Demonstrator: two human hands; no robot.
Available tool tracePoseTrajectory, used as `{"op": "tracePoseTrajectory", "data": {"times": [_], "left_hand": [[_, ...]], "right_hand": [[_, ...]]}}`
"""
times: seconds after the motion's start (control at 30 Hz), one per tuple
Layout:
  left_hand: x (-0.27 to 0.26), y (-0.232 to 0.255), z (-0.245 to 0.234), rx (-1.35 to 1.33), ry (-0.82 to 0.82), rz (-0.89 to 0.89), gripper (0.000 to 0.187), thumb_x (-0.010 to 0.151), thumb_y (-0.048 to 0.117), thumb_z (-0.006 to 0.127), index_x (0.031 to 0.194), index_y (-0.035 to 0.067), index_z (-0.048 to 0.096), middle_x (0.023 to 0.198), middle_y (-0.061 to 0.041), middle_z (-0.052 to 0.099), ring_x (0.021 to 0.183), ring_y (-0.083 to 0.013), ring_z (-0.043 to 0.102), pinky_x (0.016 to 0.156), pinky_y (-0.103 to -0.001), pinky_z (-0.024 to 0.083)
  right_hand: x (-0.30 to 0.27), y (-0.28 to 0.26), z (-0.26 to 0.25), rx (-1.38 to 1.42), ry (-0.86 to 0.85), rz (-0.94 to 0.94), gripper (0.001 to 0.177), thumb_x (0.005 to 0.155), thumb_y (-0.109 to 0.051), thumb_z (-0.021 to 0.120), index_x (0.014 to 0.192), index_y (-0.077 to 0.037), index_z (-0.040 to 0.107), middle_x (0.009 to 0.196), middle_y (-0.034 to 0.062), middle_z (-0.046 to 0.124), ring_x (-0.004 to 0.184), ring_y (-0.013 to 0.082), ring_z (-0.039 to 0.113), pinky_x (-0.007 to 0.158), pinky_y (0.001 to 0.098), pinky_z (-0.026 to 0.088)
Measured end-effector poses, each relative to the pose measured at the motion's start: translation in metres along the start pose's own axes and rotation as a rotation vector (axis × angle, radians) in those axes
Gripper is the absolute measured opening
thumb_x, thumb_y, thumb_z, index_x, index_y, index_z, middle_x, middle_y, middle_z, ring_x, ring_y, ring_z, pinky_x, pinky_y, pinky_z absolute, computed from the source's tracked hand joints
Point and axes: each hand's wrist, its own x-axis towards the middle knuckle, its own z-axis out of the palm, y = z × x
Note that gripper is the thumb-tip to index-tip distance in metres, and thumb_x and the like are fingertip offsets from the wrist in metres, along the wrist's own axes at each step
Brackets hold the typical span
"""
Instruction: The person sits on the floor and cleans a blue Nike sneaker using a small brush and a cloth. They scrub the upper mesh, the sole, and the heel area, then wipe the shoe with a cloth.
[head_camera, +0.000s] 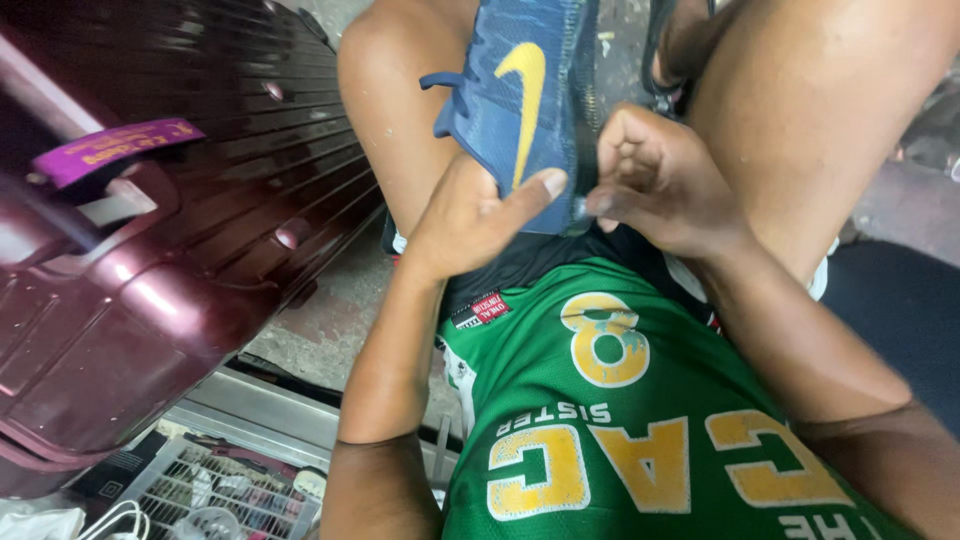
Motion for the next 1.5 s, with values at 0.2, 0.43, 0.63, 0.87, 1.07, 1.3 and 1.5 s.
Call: {"op": "tracePoseTrajectory", "data": {"times": [0.2,0.43,0.63,0.87,1.07,1.3,1.5], "left_hand": [[-0.001,0.014,0.006,0.269,-0.045,0.033,0.034,0.1,0.021,0.071,0.127,0.0,0.064,0.12,-0.018,0.072,0.116,-0.0343,0.069,0.106,-0.041,0.052],[0.003,0.011,0.016,0.186,-0.028,-0.079,0.036,0.102,0.026,0.067,0.128,0.0,0.065,0.123,-0.017,0.073,0.118,-0.0319,0.071,0.105,-0.039,0.052],[0.012,0.002,0.023,0.128,0.143,-0.309,0.039,0.099,0.027,0.065,0.126,-0.002,0.065,0.12,-0.016,0.074,0.114,-0.0283,0.071,0.101,-0.038,0.054],[0.006,0.007,0.022,0.292,0.099,-0.176,0.04,0.106,0.028,0.061,0.132,-0.003,0.061,0.128,-0.019,0.069,0.122,-0.0342,0.066,0.106,-0.041,0.049],[-0.001,0.004,0.026,0.392,0.132,-0.08,0.036,0.107,0.027,0.061,0.13,0.0,0.065,0.128,-0.018,0.07,0.122,-0.0353,0.066,0.109,-0.042,0.049],[0.003,0.001,0.05,0.233,0.31,-0.112,0.035,0.109,0.023,0.058,0.132,-0.002,0.062,0.131,-0.018,0.069,0.124,-0.0329,0.066,0.11,-0.041,0.049],[0.01,0.006,0.051,0.223,0.326,-0.223,0.037,0.101,0.024,0.067,0.128,-0.001,0.065,0.125,-0.016,0.073,0.118,-0.0301,0.071,0.104,-0.039,0.054]], "right_hand": [[-0.002,-0.015,0.007,-0.729,0.261,-0.275,0.037,0.095,-0.017,0.084,0.091,-0.005,0.049,0.069,0.0039,0.056,0.06,0.0134,0.058,0.056,0.0279,0.048],[-0.004,-0.015,0.014,-1.169,0.352,-0.316,0.013,0.104,-0.016,0.061,0.1,-0.006,0.053,0.088,0.0155,0.058,0.074,0.039,0.063,0.065,0.0502,0.05],[-0.002,-0.012,0.016,-1.139,0.277,-0.329,0.016,0.099,-0.018,0.065,0.099,-0.006,0.055,0.086,0.0145,0.061,0.072,0.0359,0.065,0.063,0.0481,0.05],[0.0,-0.023,0.007,-0.729,0.22,-0.068,0.039,0.09,-0.032,0.077,0.09,-0.005,0.049,0.07,0.0115,0.061,0.063,0.0289,0.064,0.055,0.043,0.053],[0.0,-0.008,0.012,-1.093,0.354,-0.279,0.015,0.104,-0.016,0.064,0.101,-0.005,0.054,0.086,0.016,0.066,0.077,0.039,0.065,0.065,0.0504,0.049],[0.003,0.016,0.0,-0.867,0.521,-0.203,0.015,0.113,-0.01,0.053,0.099,-0.005,0.054,0.073,0.0218,0.052,0.073,0.0436,0.061,0.065,0.0519,0.047],[0.002,0.019,0.006,-1.038,0.486,-0.367,0.011,0.11,-0.014,0.056,0.102,-0.005,0.054,0.079,0.0193,0.06,0.075,0.043,0.063,0.065,0.0528,0.048]]}}
